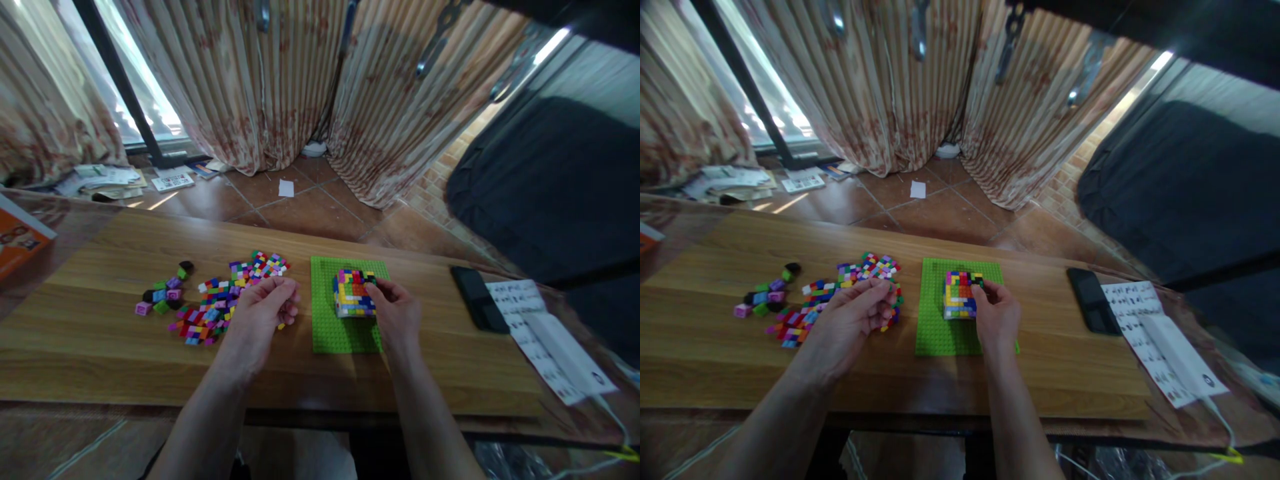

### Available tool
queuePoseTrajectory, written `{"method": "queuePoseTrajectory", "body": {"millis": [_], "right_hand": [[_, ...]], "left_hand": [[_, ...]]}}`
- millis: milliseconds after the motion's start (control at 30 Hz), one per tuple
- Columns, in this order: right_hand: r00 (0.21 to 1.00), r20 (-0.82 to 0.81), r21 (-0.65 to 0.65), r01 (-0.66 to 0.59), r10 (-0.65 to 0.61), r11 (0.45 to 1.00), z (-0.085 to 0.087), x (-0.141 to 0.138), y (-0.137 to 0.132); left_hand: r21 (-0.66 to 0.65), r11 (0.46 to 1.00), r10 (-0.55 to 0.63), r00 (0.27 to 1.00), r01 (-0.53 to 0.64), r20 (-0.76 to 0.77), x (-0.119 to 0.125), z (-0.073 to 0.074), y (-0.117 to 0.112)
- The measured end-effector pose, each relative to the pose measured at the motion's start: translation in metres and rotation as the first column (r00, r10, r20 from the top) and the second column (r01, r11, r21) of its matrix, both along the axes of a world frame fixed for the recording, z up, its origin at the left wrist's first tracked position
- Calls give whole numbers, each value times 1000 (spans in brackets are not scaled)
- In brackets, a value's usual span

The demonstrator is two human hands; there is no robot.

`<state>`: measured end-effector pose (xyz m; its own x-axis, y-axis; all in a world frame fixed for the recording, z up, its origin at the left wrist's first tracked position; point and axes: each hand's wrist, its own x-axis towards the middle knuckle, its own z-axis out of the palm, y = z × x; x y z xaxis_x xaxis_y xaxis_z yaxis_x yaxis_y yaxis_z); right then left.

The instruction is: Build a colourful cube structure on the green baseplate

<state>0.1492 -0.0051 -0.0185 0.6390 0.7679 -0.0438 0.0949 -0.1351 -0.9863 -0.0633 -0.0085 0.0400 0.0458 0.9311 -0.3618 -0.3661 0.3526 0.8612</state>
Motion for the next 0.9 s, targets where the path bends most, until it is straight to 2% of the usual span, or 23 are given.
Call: {"method": "queuePoseTrajectory", "body": {"millis": [200, 300, 367, 433, 500, 600, 667, 767, 900], "right_hand": [[995, -98, 20, 6, -4, 1000, 6, 4, -5], [996, 0, 112, 87, -88, 990, 14, 5, -8], [989, 99, 167, 94, -111, 981, 18, 1, -10], [985, 167, 207, 11, -46, 978, 22, -8, -15], [963, 253, 243, -158, 94, 957, 24, -20, -21], [849, 453, 251, -415, 273, 875, 26, -37, -31], [771, 536, 225, -524, 344, 821, 29, -45, -35], [715, 568, 192, -597, 407, 779, 31, -52, -37], [711, 525, 185, -632, 467, 753, 30, -53, -34]], "left_hand": [[8, 1000, -13, 1000, 13, -22, 0, -1, -1], [20, 999, -43, 998, 44, -43, 2, -2, -1], [25, 998, -61, 997, 62, -52, 4, -3, -1], [22, 996, -81, 995, 82, -60, 6, -4, -1], [21, 995, -98, 993, 100, -70, 9, -5, -2], [30, 992, -118, 990, 120, -78, 11, -5, -3], [40, 990, -135, 988, 138, -77, 12, -5, -4], [60, 983, -173, 983, 176, -61, 13, -5, -5], [94, 969, -228, 973, 229, -26, 14, -4, -6]]}}
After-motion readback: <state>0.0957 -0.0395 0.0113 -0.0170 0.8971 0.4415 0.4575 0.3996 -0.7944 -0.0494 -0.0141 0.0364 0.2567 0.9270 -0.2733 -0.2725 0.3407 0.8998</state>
